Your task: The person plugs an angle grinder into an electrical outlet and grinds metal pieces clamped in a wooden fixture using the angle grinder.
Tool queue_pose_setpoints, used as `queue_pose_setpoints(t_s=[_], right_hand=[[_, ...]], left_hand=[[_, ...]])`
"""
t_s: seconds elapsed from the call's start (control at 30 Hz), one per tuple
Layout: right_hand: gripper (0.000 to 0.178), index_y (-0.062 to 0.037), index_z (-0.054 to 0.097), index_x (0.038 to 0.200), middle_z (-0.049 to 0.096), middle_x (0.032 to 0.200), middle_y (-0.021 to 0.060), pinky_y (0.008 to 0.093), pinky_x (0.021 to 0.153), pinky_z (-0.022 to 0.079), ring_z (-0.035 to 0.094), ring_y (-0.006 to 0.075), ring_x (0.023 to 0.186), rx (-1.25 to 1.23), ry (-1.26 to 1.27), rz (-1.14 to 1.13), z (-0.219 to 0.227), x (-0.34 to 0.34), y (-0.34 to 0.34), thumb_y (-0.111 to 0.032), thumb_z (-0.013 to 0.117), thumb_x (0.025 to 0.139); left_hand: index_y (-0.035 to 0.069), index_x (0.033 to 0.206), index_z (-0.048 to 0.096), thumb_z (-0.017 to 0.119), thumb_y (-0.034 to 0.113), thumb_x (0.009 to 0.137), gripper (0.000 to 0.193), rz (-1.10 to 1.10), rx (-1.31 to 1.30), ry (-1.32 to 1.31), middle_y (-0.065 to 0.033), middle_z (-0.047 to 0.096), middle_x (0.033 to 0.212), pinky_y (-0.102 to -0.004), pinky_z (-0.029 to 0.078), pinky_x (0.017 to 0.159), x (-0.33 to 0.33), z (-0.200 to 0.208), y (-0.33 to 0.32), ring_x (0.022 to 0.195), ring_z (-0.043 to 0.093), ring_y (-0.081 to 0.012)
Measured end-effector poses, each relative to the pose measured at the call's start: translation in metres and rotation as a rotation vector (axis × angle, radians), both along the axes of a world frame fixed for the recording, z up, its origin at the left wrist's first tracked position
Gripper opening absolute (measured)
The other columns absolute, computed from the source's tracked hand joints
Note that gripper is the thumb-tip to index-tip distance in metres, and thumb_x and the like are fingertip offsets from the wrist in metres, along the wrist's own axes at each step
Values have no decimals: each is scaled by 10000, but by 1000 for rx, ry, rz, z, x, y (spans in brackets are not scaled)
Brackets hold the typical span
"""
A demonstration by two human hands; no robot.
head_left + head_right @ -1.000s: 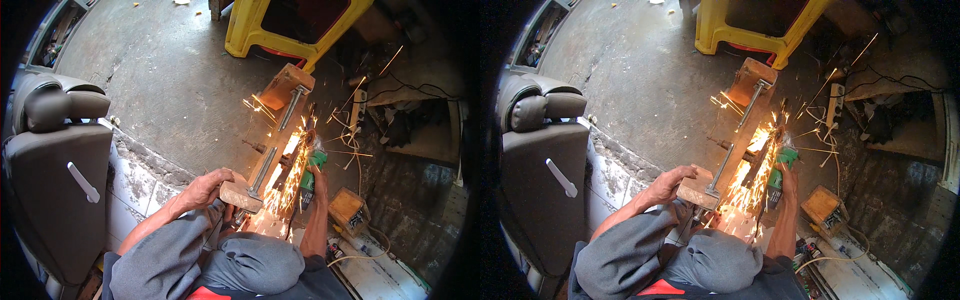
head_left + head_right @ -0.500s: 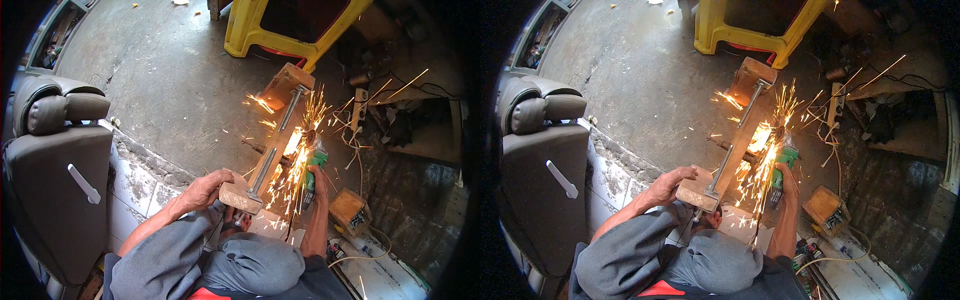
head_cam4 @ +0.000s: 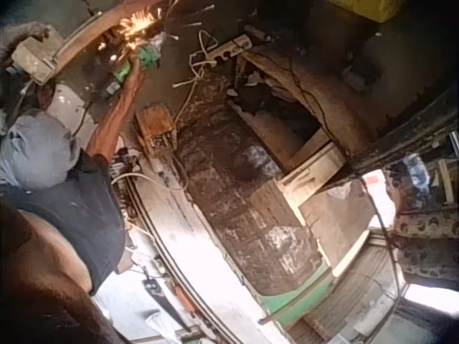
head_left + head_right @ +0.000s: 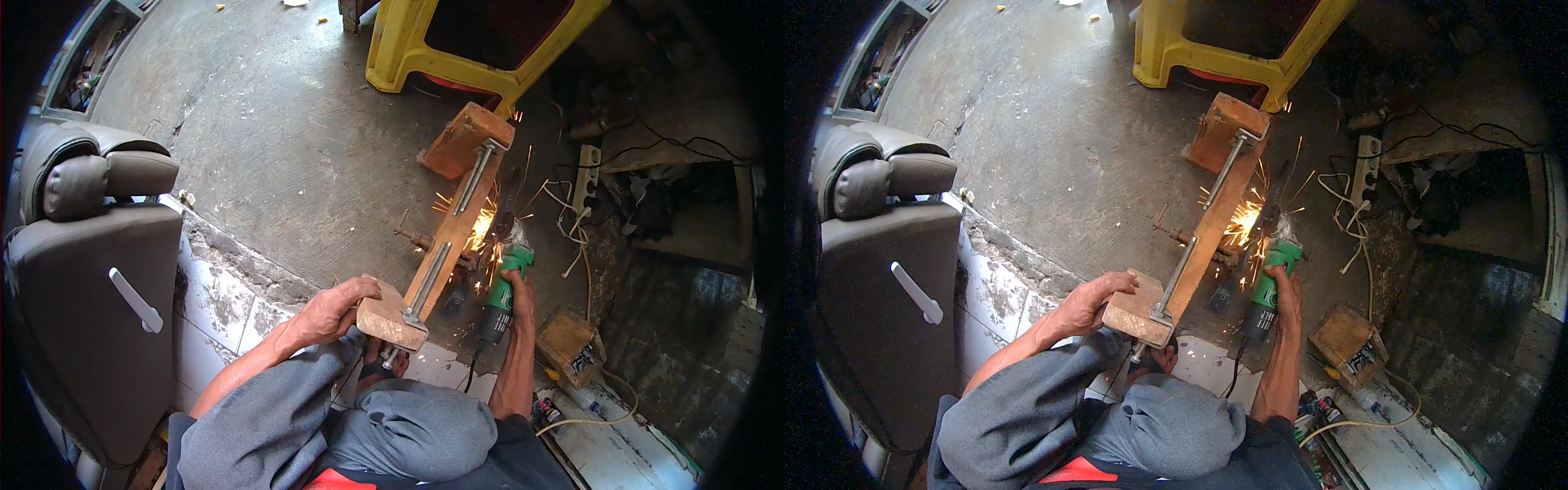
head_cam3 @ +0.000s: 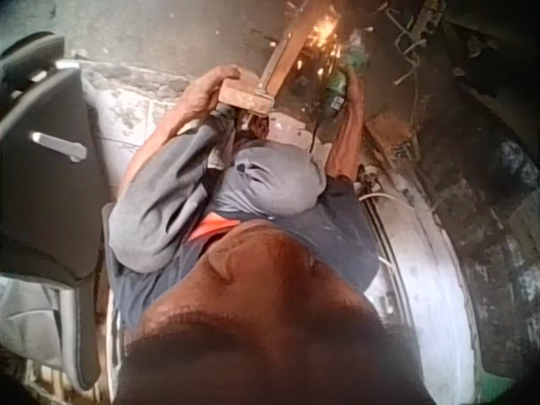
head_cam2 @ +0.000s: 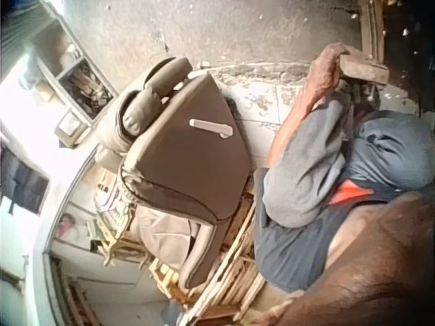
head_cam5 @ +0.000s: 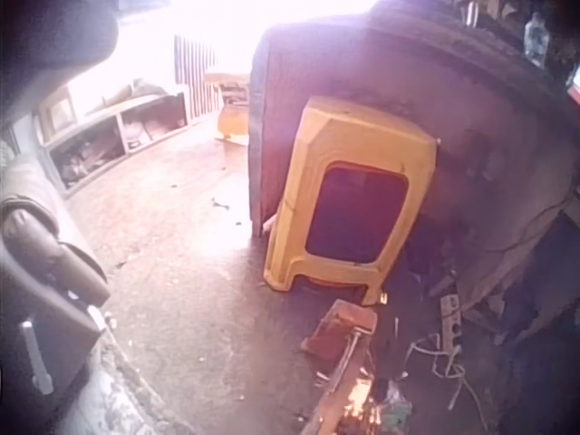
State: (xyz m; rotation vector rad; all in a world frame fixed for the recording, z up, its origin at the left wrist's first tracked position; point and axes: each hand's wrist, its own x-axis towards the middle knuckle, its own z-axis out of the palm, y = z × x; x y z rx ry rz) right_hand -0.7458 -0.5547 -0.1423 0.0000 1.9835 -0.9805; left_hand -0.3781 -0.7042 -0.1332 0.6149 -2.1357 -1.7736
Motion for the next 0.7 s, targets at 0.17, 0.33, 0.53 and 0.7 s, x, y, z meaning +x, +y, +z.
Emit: queue_pose_setpoints(t_s=[0.17, 0.33, 0.53, 0.7], right_hand=[[424, -22, 660, 1042, 664, 885, 90, 341, 629, 541, 660, 179, 702, -21, -36, 44, -5, -10, 1, -370, 721, 809], [349, -37, 656, 1023, 667, 844, 56, 318, 596, 531, 643, 162, 644, -69, 39, 34, -2, -2, -4, -329, 705, 839], [342, -56, 658, 1031, 656, 821, 47, 313, 586, 520, 632, 148, 638, -63, -17, 37, 7, 0, -9, -325, 720, 830], [363, -49, 651, 1067, 658, 813, 55, 301, 602, 519, 639, 154, 646, -27, -11, 99, -13, -8, -3, -322, 712, 834]], left_hand=[[51, 1255, 581, 718, 32, 919, 364, -9, -10, -3, -174, 635, 1284, -459, 489, 1092, 3, -4, 0, 1287, 602, -373], [51, 1252, 582, 723, 24, 909, 372, 7, -8, -1, -172, 640, 1269, -461, 490, 1091, 3, -4, 1, 1273, 612, -373], [49, 1263, 580, 652, -47, 892, 390, 3, -45, 3, -175, 637, 1258, -442, 509, 1048, 2, 2, -2, 1245, 618, -383], [51, 1277, 578, 575, -126, 872, 442, 14, -27, 12, -181, 625, 1263, -427, 524, 1014, 2, 4, -3, 1237, 609, -396]])
